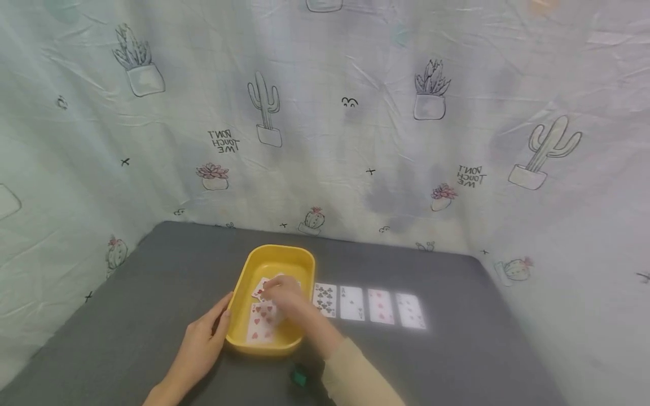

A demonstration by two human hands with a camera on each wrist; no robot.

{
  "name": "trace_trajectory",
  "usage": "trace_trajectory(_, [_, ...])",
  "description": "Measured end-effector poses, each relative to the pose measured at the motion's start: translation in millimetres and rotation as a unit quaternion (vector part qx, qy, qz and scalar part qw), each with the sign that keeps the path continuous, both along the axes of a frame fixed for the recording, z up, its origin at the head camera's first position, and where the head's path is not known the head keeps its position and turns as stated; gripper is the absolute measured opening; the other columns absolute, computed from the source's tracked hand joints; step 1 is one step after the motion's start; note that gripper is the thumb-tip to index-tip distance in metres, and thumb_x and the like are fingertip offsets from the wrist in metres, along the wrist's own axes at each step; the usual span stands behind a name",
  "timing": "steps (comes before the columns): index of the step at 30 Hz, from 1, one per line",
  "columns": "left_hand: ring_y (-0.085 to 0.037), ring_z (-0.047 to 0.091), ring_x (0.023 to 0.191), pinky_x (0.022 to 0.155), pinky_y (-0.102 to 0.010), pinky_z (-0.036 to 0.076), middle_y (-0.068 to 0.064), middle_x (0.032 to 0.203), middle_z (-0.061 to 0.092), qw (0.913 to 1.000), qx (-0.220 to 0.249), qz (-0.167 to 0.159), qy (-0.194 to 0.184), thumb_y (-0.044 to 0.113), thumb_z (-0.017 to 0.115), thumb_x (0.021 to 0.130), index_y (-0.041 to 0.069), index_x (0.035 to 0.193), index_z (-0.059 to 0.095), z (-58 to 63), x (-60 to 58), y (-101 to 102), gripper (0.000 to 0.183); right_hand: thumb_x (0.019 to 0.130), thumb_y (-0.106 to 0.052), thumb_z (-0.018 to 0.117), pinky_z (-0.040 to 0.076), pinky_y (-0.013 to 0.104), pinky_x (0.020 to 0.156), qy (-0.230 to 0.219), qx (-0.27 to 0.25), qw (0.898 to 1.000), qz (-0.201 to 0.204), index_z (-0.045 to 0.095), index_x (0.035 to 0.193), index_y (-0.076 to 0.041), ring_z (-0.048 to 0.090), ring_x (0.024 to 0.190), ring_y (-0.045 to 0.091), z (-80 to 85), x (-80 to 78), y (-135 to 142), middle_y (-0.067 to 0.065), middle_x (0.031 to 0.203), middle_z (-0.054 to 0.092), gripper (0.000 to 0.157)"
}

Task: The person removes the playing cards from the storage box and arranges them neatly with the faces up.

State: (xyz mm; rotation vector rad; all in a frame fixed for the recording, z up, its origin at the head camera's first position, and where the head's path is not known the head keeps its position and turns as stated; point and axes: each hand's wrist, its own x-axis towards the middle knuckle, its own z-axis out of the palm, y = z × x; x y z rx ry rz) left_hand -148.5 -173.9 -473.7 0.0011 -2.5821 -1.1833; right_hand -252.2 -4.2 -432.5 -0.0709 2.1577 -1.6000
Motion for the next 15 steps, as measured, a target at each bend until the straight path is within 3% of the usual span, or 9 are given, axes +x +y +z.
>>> trace_trajectory(4, [-0.029, 0.055, 0.122, 0.093, -0.05, 0.048, -0.015, 0.138, 0.054, 0.9999, 0.0, 0.0, 0.012, 0.024, 0.051, 0.105, 0.007, 0.146, 0.049, -1.4, -1.1, 0, 0.045, 0.095, -0.011, 0.061, 0.048, 0.037, 0.074, -0.04, -0.06, 0.996, -0.044, 0.06, 0.113, 0.003, 0.046, 0.075, 0.022, 9.8, 4.7, 11, 0.015, 0.095, 0.053, 0.023])
trace_trajectory(10, [-0.028, 0.057, 0.119, 0.092, -0.05, 0.049, -0.015, 0.139, 0.054, 1.0, 0.001, 0.004, -0.004, 0.024, 0.051, 0.105, 0.008, 0.147, 0.048, -1.1, -1.8, 1, 0.045, 0.094, -0.01, 0.061, 0.05, 0.054, 0.088, -0.115, -0.145, 0.981, -0.06, 0.052, 0.118, 0.009, 0.05, 0.085, 0.03, 9.5, 9.9, 12, 0.024, 0.111, 0.049, 0.033])
trace_trajectory(15, [-0.028, 0.057, 0.119, 0.092, -0.051, 0.048, -0.015, 0.138, 0.055, 0.9999, -0.002, 0.006, -0.015, 0.028, 0.05, 0.105, 0.009, 0.147, 0.047, -2.1, -1.6, 2, 0.046, 0.092, -0.009, 0.063, 0.05, 0.05, 0.088, -0.152, -0.172, 0.971, -0.064, 0.047, 0.119, 0.006, 0.053, 0.086, 0.031, 5.8, 17.2, 7, 0.017, 0.095, 0.051, 0.035])
